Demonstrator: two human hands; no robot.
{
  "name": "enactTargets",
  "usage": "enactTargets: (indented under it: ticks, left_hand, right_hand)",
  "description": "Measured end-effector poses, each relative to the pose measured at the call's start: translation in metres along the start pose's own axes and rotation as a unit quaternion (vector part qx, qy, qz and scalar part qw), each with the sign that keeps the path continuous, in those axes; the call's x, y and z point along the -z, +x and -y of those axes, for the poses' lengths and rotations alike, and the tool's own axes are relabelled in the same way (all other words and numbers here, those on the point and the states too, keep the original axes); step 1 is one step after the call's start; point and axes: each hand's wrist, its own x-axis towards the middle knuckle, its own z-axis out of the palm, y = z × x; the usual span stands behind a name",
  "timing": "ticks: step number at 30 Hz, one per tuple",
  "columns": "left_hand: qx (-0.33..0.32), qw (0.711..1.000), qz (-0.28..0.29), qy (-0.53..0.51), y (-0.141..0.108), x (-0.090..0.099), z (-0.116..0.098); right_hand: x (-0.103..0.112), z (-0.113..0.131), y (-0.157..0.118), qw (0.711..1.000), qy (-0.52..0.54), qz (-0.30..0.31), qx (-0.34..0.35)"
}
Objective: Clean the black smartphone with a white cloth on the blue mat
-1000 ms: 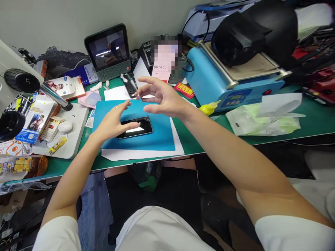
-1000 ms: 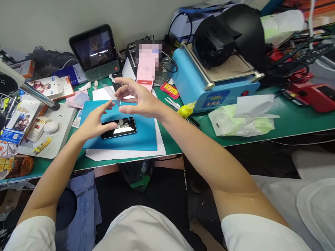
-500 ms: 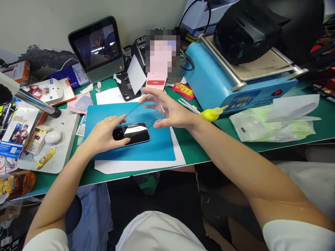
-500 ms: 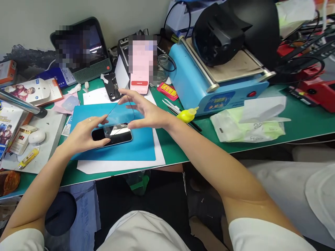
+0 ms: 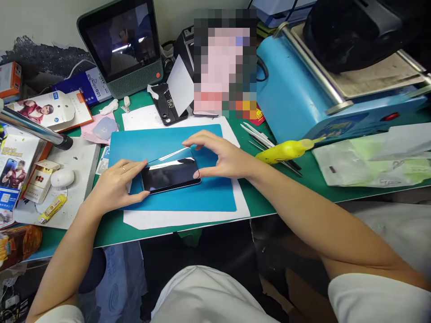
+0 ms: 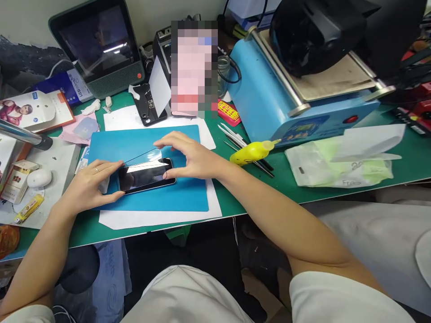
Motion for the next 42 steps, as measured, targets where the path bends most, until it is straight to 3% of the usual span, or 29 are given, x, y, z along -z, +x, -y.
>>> enactTargets:
  ticks: [17, 28, 42]
  left_hand:
    - [-0.025, 1.000, -0.005, -0.013, 0.005, 0.003, -0.005]
    - [-0.042, 0.999, -0.003, -0.025, 0.006, 0.003, -0.001]
    - [-0.019, 0.999, 0.006, -0.030, 0.008, 0.000, -0.001]
  right_hand:
    - [0.011, 0.002, -0.002, 0.984, -0.110, 0.126, -0.062]
    - [0.010, -0.007, -0.002, 0.984, -0.125, 0.124, -0.028]
    - [0.008, -0.016, -0.001, 0.985, -0.125, 0.116, -0.010]
